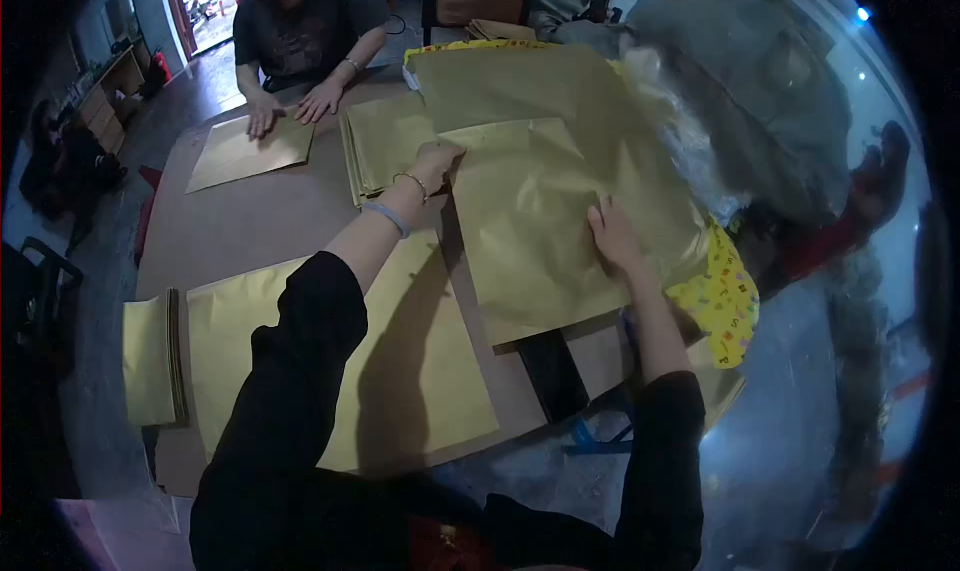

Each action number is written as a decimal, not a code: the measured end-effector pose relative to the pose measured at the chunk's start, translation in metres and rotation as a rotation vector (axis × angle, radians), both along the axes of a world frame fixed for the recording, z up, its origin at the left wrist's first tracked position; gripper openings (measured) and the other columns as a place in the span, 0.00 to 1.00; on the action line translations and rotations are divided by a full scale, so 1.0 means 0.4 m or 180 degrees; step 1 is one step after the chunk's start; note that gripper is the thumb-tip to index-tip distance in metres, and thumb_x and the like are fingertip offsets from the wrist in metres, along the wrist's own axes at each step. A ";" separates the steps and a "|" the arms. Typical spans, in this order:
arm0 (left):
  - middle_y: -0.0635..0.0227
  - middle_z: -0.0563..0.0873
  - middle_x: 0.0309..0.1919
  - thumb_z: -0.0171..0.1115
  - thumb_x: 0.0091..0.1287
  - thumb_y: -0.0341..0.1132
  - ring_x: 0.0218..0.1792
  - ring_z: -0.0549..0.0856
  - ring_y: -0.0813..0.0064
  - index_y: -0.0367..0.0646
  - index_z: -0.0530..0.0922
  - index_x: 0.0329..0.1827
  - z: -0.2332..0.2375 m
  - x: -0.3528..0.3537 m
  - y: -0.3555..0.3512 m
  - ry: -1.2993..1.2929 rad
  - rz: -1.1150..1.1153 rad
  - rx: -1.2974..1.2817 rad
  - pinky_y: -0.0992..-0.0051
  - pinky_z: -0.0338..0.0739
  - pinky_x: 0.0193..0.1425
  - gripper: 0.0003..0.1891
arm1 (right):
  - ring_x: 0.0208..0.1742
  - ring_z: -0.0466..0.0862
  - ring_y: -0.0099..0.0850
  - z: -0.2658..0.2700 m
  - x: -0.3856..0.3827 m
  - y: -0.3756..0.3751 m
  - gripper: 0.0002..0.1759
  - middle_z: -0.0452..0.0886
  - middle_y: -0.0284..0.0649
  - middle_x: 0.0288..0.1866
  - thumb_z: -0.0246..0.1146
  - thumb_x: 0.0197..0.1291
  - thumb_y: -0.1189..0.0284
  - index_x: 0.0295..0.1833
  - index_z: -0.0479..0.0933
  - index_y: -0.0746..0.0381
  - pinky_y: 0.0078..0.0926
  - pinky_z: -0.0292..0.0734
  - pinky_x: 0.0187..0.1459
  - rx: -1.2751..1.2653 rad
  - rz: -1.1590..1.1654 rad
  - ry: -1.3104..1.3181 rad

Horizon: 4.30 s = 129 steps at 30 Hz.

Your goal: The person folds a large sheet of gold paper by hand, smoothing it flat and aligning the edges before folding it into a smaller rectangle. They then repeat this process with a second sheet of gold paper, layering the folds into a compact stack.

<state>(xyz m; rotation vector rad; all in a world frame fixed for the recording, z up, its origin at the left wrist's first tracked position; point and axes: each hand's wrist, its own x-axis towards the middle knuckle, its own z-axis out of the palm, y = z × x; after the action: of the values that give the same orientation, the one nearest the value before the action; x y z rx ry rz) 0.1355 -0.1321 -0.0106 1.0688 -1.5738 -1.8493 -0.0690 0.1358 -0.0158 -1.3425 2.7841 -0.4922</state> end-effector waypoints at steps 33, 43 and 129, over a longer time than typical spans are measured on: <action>0.58 0.79 0.58 0.56 0.69 0.32 0.65 0.73 0.63 0.41 0.77 0.58 0.014 1.228 0.655 -0.2941 0.2269 -0.2099 0.67 0.67 0.66 0.15 | 0.75 0.56 0.43 -0.204 -0.536 -0.131 0.34 0.56 0.47 0.75 0.41 0.69 0.47 0.75 0.55 0.53 0.48 0.51 0.71 0.0422 0.0490 0.1016; 0.59 0.80 0.57 0.61 0.66 0.35 0.62 0.76 0.64 0.42 0.77 0.58 -0.016 1.326 0.720 -0.3350 0.2186 -0.2418 0.67 0.71 0.62 0.18 | 0.66 0.69 0.42 0.076 -0.167 0.032 0.24 0.67 0.48 0.67 0.47 0.71 0.62 0.68 0.65 0.61 0.39 0.67 0.62 -0.0943 0.1435 0.1183; 0.59 0.74 0.59 0.62 0.52 0.26 0.67 0.70 0.57 0.36 0.73 0.48 -0.073 1.153 0.601 -0.2143 -0.2467 -0.4111 0.67 0.76 0.61 0.18 | 0.51 0.82 0.35 -0.110 0.685 0.306 0.12 0.80 0.37 0.56 0.67 0.55 0.74 0.45 0.78 0.59 0.34 0.76 0.55 -0.0322 0.3412 0.0611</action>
<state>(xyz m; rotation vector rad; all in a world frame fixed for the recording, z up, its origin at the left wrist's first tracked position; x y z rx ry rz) 0.5968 0.1081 -0.0398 0.4140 -3.1343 -0.2993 0.2051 0.2581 -0.0596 -2.6493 1.6964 -0.4286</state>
